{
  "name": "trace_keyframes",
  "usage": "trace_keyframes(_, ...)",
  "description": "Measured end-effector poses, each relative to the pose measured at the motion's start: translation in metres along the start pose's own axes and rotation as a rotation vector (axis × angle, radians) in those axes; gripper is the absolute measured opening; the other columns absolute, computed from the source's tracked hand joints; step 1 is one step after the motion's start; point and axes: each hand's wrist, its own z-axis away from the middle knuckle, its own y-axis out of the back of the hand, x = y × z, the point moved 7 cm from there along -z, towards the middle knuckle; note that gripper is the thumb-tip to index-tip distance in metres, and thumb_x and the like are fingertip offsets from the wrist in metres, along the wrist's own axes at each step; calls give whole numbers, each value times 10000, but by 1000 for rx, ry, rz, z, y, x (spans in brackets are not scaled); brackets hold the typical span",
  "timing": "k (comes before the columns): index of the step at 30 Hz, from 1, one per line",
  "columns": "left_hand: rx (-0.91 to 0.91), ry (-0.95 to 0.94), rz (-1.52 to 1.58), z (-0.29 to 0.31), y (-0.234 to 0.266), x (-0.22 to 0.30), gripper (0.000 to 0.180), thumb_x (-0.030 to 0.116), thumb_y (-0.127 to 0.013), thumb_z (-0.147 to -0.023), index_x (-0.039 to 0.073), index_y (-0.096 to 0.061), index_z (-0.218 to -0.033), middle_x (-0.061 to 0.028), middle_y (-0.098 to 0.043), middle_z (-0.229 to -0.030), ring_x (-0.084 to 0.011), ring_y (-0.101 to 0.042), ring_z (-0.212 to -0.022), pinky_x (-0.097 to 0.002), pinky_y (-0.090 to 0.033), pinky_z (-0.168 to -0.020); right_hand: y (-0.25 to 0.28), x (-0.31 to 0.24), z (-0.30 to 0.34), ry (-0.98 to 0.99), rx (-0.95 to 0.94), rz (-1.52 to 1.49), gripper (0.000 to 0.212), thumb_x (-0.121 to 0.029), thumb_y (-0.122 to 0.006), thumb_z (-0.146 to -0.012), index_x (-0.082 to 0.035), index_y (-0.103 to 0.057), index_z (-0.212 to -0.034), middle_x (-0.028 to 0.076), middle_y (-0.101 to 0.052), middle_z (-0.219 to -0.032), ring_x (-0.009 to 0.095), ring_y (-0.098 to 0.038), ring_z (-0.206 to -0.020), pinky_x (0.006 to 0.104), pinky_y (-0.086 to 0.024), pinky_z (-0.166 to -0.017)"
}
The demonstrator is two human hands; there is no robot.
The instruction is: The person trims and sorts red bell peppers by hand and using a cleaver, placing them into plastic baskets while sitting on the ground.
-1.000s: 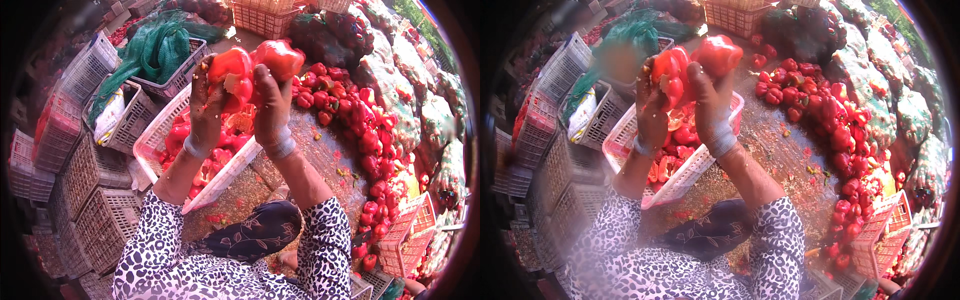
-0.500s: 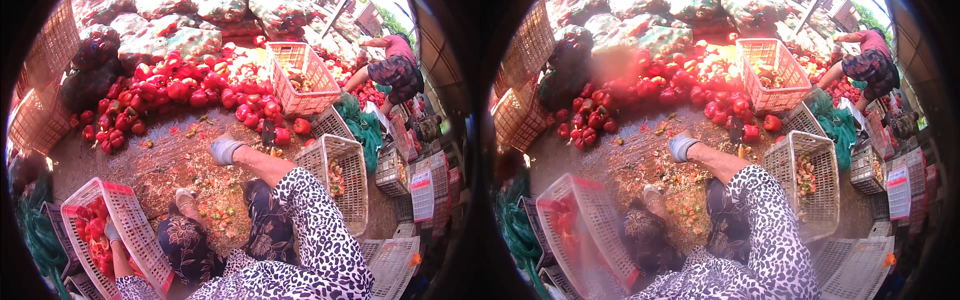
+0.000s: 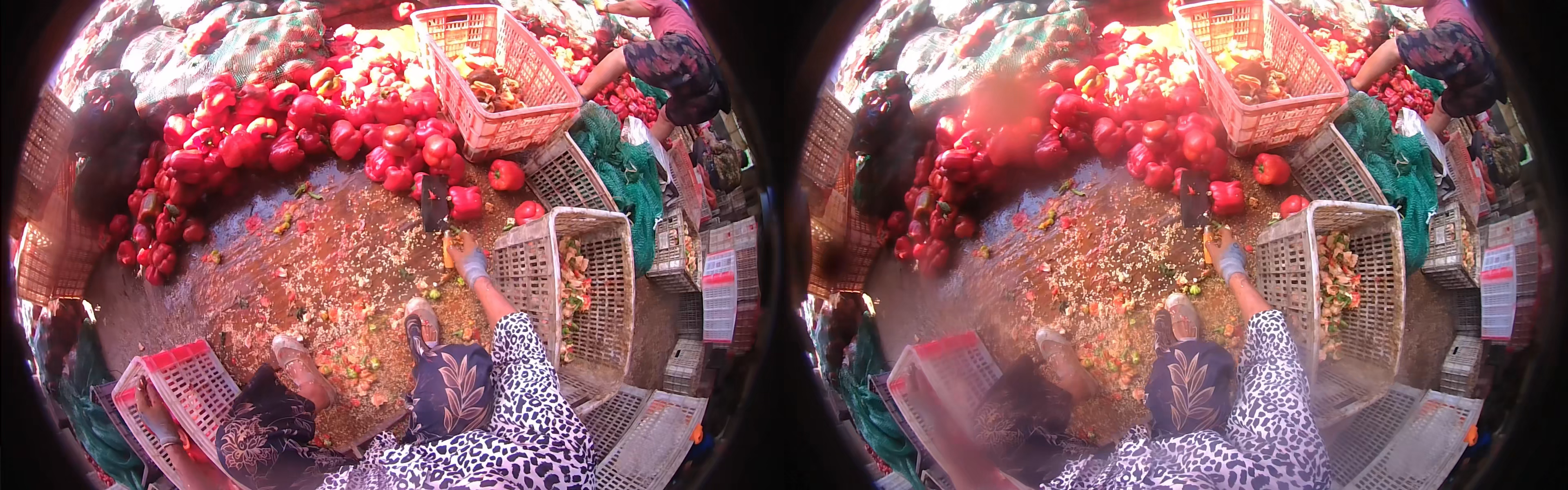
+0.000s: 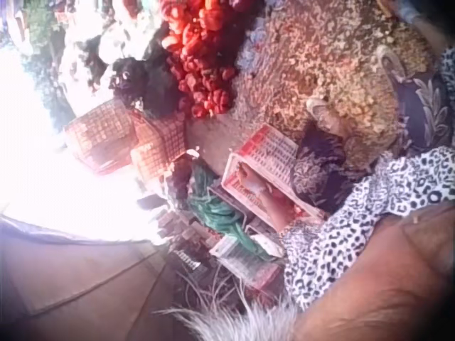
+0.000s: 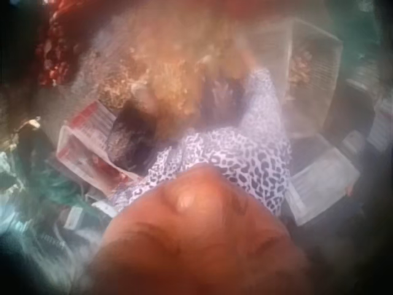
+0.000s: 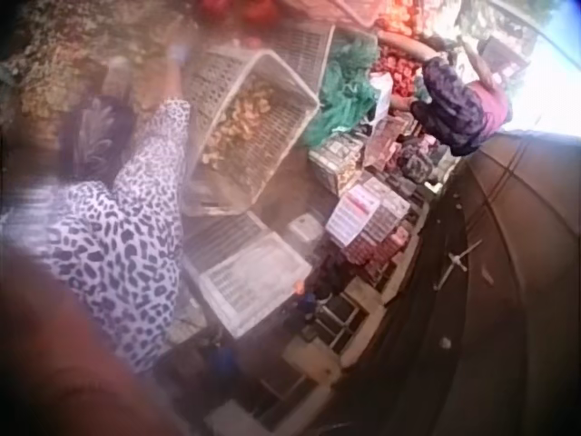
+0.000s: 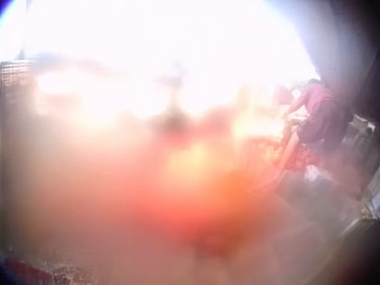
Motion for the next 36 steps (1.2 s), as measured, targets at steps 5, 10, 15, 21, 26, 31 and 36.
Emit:
trace_keyframes(5,-441,-437,-306,1,-167,243,314,41,-541,-931,-8,-574,-1239,-149,-612,-1184,-222,-599,-1051,-310,-468,-906,-22,-44,-34,-152,-25,131,682,-283,-641,-828,-112,-362,-1426,253,-582,-1259,396,-569,-1158,455,-446,-962)
trace_keyframes(10,-876,-822,-388,46,-359,353,326,107,-655,-825,33,-624,-1141,-163,-631,-1146,-346,-641,-930,-407,-514,-778,-53,-11,-34,11,-132,-248,611,-257,-619,-823,-66,-426,-1371,247,-624,-1173,383,-595,-1118,452,-458,-939)
trace_keyframes(15,-994,-1114,-292,94,-503,405,319,204,-650,-853,71,-624,-1142,-139,-633,-1131,-341,-621,-995,-428,-499,-821,-78,2,38,66,-335,-96,601,-254,-617,-817,-24,-462,-1350,222,-577,-1272,354,-558,-1183,389,-433,-990)
trace_keyframes(21,-1035,-1041,-158,102,-593,412,329,236,-648,-853,74,-631,-1139,-142,-629,-1141,-336,-614,-1020,-431,-497,-846,-33,-77,40,231,-648,140,540,-252,-638,-829,-52,-513,-1314,188,-577,-1281,329,-557,-1192,408,-424,-1008)
trace_keyframes(26,-832,-988,-366,67,-617,352,439,258,-659,-832,89,-578,-1229,-158,-567,-1256,-363,-540,-1139,-474,-440,-930,131,-59,-81,103,889,-342,520,-228,-652,-876,15,-473,-1299,215,-509,-1308,350,-511,-1188,407,-398,-1019)
trace_keyframes(31,-536,-922,-583,33,-616,253,566,322,-640,-847,101,-496,-1348,-188,-467,-1383,-400,-411,-1281,-539,-289,-1071,188,-4,-132,-652,1236,162,607,-458,-638,-839,-143,-479,-1333,165,-423,-1416,385,-442,-1259,521,-362,-1008)
trace_keyframes(36,-521,-806,-554,40,-615,207,611,352,-620,-862,106,-457,-1396,-194,-394,-1458,-412,-306,-1372,-539,-189,-1143,197,61,-130,-1101,1127,184,655,-553,-623,-778,-162,-501,-1290,184,-435,-1311,395,-474,-1147,525,-373,-957)
